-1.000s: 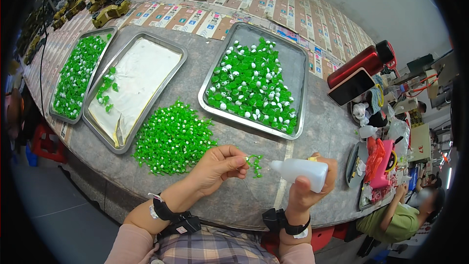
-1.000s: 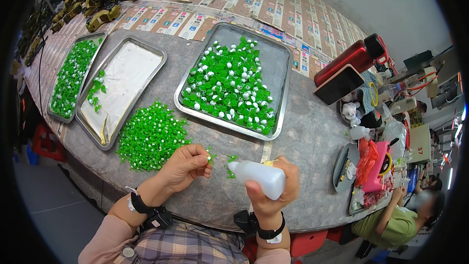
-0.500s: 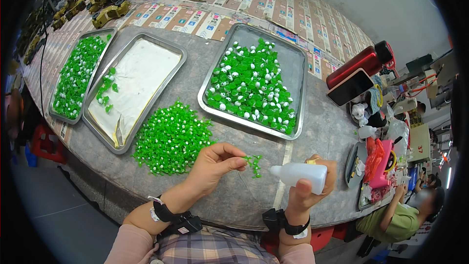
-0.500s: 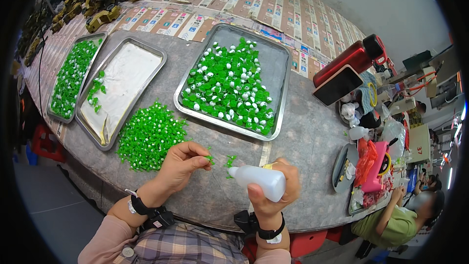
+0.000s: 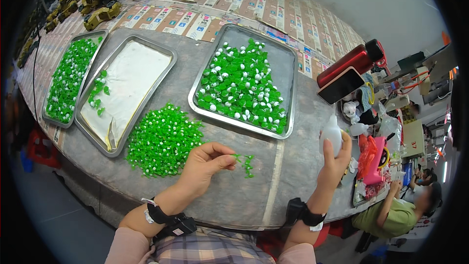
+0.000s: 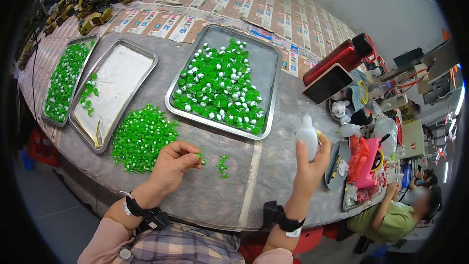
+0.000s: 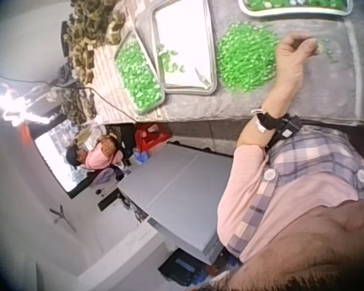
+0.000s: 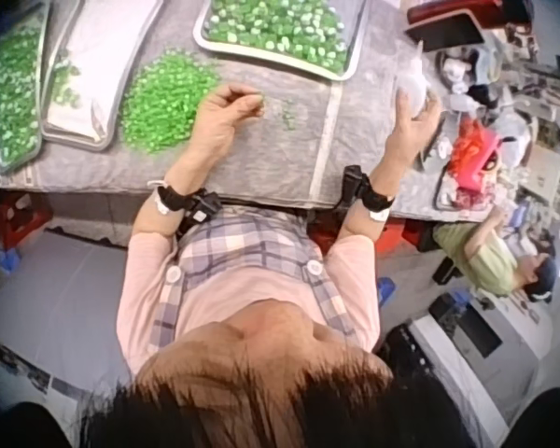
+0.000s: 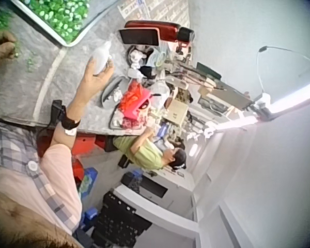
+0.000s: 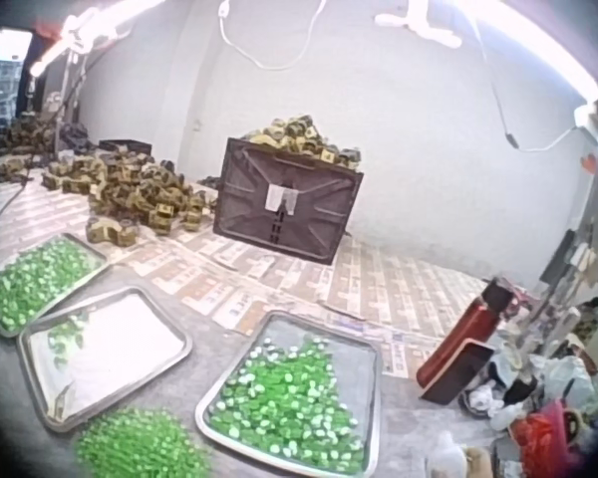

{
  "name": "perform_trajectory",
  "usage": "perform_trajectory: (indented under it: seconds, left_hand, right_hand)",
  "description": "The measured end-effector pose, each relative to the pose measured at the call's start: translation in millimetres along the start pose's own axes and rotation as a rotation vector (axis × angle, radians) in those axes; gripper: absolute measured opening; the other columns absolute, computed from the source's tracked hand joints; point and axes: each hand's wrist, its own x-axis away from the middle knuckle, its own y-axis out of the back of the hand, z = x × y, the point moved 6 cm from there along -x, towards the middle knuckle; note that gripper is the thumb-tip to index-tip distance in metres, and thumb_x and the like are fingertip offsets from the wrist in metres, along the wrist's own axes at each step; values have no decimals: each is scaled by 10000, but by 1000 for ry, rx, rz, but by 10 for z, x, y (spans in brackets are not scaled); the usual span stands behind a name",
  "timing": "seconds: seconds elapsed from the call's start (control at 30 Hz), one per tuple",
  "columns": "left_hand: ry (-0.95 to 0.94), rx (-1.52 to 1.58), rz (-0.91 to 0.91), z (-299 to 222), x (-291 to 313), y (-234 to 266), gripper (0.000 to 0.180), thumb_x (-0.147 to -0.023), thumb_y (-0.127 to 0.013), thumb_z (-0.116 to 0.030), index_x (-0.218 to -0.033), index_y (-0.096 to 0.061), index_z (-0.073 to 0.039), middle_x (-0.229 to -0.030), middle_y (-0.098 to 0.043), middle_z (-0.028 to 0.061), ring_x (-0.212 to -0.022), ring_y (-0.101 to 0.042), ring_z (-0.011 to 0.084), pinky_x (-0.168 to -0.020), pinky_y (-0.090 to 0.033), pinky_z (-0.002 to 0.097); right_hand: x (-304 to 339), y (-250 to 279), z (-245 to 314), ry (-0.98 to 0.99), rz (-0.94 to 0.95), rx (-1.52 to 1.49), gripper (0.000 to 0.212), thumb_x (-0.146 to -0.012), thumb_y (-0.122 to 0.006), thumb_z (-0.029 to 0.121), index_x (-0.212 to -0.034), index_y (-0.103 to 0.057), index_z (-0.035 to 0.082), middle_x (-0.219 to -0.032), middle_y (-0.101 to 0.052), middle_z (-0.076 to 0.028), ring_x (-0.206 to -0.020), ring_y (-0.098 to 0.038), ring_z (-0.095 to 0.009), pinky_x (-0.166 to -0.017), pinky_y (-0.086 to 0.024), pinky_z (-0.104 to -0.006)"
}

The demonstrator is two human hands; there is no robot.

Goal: The person sits at a table and assembles small green and white candy pieces. They pick up a green piece, apply a small amount of liquid from a squeeze bottle, and then attach a white piece to it. The finished candies are placed into a metal tray. The process is repeated continuously throughout the video.

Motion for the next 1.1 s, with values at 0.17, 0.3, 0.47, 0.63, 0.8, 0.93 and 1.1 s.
perform_trajectory:
  seconds: [0.17,0.3,0.47,0.63,0.8,0.93,1.1]
  left_hand:
    - [22,14,10,-6,-15,-36,79,-742,-573,-32,-819,-554,-33,-735,-576,49,-668,-564,114,-606,-484,246]
    - [34,23,11,5,-5,-22,78,-744,-574,-40,-818,-551,-37,-732,-575,46,-667,-564,114,-604,-484,245]
    - [51,18,-12,21,-9,1,77,-745,-576,-47,-816,-547,-39,-731,-573,44,-662,-563,113,-602,-484,244]
    - [48,15,-3,17,-21,-6,83,-743,-580,-51,-817,-546,-37,-731,-572,44,-656,-563,113,-598,-484,243]
    - [67,49,28,10,-18,-39,77,-737,-582,-42,-806,-549,-33,-728,-571,49,-662,-565,125,-611,-483,257]
    - [112,27,164,60,17,-87,71,-734,-580,-36,-797,-550,-24,-748,-577,64,-681,-569,142,-633,-477,264]
    - [105,15,198,91,34,-137,97,-748,-576,-51,-838,-563,-17,-795,-588,62,-713,-567,116,-668,-461,228]
  right_hand:
    - [-109,374,-870,-180,47,37,398,-742,-562,45,-1089,-382,-29,-987,-523,-114,-902,-500,-139,-794,-370,-234]
    - [-83,517,-874,7,-103,280,388,-711,-587,41,-1053,-413,-19,-945,-535,-108,-828,-520,-167,-737,-398,-254]
    - [-18,102,293,396,-256,721,304,-683,-604,41,-963,-489,14,-877,-545,-93,-815,-518,-224,-698,-400,-293]
    - [-32,-888,178,530,497,664,216,-628,-597,5,-834,-542,36,-807,-542,-98,-787,-503,-255,-663,-406,-316]
    - [-44,-1081,-34,539,530,701,225,-634,-583,-12,-848,-529,32,-797,-539,-92,-761,-516,-216,-667,-416,-287]
    - [60,-916,183,-4,552,13,236,-696,-549,-33,-920,-492,18,-837,-534,-55,-791,-523,-137,-686,-417,-244]
    - [571,-1109,147,-279,674,-414,280,-734,-542,-29,-1001,-464,1,-923,-514,-60,-851,-516,-121,-743,-420,-239]
